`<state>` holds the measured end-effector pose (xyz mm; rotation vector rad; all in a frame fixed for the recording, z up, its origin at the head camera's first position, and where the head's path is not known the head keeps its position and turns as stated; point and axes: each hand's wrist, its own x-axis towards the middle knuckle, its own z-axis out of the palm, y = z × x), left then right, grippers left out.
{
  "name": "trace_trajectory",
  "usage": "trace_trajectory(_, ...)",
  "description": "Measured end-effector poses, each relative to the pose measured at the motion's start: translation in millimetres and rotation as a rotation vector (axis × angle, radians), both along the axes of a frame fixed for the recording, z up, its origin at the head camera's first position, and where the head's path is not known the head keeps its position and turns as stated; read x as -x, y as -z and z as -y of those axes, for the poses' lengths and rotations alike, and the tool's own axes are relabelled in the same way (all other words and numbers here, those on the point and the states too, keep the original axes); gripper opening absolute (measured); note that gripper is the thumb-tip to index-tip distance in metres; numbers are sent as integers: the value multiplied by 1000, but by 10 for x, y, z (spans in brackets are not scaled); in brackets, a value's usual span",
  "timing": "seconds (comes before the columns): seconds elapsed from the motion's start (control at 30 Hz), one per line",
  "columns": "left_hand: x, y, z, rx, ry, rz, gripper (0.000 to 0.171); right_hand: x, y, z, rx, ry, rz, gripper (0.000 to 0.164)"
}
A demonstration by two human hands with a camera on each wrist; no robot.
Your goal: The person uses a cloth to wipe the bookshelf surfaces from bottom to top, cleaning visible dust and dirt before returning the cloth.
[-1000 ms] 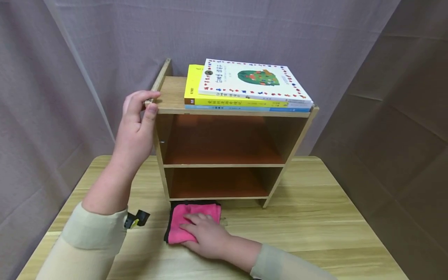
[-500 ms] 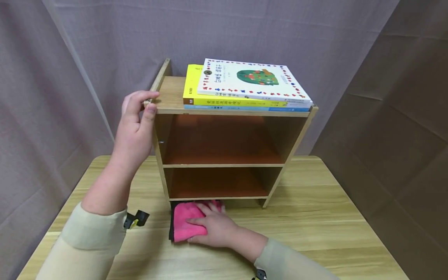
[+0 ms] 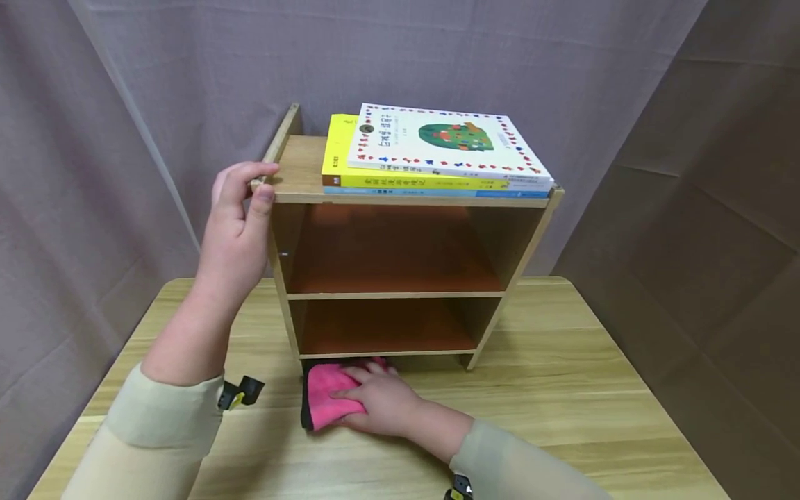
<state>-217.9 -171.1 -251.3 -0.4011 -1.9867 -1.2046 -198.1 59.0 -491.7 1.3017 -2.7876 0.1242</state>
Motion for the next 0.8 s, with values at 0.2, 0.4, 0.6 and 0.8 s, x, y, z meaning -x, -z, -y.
trace_trajectory(0.2,-4,0,2,-1,5,8,31,-14,0,25,-29,-32,-67,38)
trace_trajectory(0.4,3,-7,2,-11,14,6,31,-18,5,15,11,-65,-90,36)
trace_trajectory(0.6,-11,-14,-2,-12,20,15,30,-36,-4,-18,76,-99,-109,36)
trace_trajectory(0.8,-23,-19,-12,-16,15,13,28,-72,1,-76,138,-135,-130,32)
